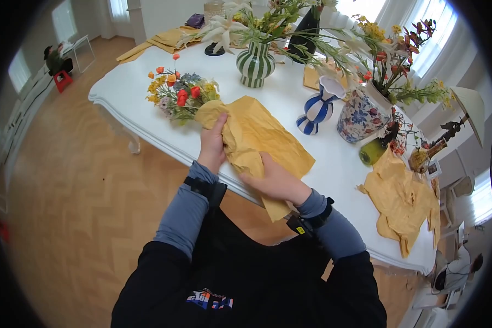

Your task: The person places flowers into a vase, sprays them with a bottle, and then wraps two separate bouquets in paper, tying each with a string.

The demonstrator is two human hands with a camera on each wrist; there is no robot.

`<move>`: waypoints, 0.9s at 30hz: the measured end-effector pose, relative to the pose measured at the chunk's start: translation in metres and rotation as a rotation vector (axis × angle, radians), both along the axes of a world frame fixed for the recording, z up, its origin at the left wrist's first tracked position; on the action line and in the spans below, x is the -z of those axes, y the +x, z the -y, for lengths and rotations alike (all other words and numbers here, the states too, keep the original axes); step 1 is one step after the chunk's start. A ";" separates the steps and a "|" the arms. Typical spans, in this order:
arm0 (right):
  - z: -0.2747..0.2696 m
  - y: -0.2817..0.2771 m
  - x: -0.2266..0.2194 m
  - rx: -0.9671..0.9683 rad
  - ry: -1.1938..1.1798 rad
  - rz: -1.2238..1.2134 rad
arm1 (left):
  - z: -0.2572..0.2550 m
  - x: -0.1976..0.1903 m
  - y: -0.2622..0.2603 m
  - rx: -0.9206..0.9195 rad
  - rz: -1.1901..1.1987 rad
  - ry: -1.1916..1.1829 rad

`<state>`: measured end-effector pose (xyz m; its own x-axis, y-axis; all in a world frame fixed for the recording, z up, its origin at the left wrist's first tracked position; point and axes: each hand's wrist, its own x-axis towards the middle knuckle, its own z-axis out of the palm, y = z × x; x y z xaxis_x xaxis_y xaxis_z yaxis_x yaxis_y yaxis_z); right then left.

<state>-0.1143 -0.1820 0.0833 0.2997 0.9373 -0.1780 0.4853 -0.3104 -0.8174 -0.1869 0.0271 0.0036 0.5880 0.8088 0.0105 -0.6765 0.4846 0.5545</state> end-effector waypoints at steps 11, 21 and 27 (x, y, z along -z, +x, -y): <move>-0.001 -0.006 0.036 -0.053 -0.028 0.713 | 0.013 -0.006 0.005 -0.145 -0.056 0.150; 0.002 0.018 0.011 -0.146 -0.006 -0.376 | 0.012 -0.011 -0.014 0.220 0.141 -0.050; 0.009 0.017 0.034 -0.027 0.012 -1.163 | -0.001 0.008 -0.009 0.268 0.187 -0.065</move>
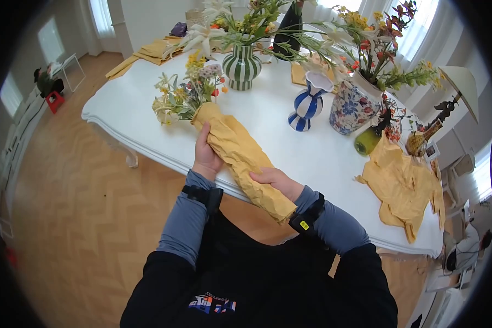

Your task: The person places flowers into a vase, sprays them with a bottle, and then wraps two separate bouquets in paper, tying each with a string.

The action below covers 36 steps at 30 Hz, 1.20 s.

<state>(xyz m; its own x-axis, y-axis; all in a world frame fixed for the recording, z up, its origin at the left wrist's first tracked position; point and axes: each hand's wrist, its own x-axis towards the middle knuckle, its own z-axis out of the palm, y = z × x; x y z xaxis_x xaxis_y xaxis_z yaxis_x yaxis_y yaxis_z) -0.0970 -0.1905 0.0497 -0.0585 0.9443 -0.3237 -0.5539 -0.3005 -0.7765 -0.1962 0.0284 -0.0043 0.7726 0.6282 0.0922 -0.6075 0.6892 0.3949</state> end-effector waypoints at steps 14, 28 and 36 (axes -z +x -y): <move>-0.021 0.032 -0.022 0.061 0.028 1.435 | 0.004 0.003 0.008 -0.113 -0.215 0.077; -0.002 0.000 -0.035 -0.274 -0.040 1.496 | -0.002 -0.024 0.028 -0.472 -0.559 0.132; 0.030 0.033 -0.025 -0.202 0.129 1.164 | -0.055 -0.020 0.022 -0.086 -0.406 -0.014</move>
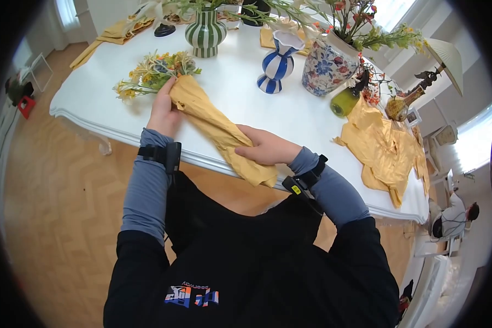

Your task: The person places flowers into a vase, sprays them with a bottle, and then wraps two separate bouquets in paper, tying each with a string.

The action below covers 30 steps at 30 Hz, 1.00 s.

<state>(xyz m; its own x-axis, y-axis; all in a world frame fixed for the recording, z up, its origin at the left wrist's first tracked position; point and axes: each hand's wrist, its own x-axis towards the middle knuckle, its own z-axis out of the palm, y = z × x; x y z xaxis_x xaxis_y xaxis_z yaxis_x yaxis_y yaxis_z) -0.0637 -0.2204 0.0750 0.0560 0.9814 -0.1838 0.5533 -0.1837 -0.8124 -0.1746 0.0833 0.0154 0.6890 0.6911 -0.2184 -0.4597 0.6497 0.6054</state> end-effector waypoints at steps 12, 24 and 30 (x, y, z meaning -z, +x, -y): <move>-0.003 0.006 0.033 0.165 0.052 -0.548 | 0.108 0.004 -0.013 0.289 0.142 0.073; 0.013 0.019 0.005 0.274 0.088 0.055 | 0.113 0.019 -0.006 0.186 -0.013 0.321; 0.114 0.100 0.022 0.622 0.208 0.580 | 0.113 0.024 -0.007 0.158 -0.021 0.306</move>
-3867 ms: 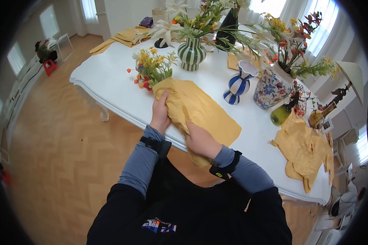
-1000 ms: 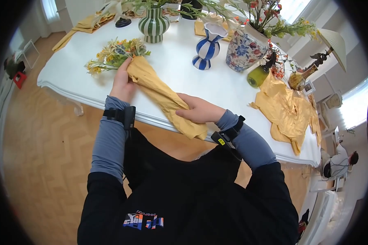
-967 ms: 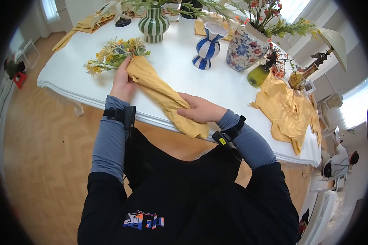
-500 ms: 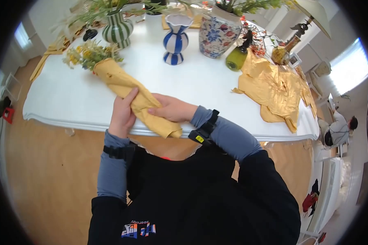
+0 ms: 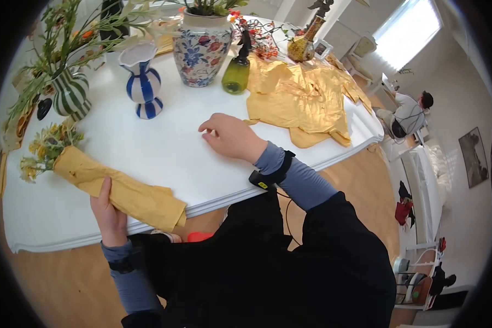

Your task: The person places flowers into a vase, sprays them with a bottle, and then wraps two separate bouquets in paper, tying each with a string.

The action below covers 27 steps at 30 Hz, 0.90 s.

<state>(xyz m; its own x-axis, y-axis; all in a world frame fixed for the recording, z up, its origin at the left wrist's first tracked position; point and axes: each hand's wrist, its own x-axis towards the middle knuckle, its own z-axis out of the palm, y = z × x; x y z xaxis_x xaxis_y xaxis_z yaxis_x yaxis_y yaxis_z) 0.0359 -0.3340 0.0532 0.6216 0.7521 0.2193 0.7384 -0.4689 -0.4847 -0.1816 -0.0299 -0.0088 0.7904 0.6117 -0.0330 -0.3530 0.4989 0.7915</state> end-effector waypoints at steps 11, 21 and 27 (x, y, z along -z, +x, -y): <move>0.146 0.102 0.015 0.527 0.038 0.215 | -0.003 0.002 -0.002 0.015 -0.039 0.047; 0.213 0.197 0.027 0.877 -0.063 0.205 | -0.003 0.002 -0.001 0.021 -0.015 0.041; 0.174 0.150 -0.069 0.643 0.238 0.381 | 0.000 -0.001 -0.003 0.034 -0.024 0.045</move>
<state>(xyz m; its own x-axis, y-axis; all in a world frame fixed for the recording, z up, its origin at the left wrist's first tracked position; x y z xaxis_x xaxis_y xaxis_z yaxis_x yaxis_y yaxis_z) 0.1859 -0.5076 0.1221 0.7683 0.1758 0.6155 0.4929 -0.7760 -0.3936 -0.1843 -0.0295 -0.0078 0.8103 0.5854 -0.0248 -0.3172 0.4738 0.8215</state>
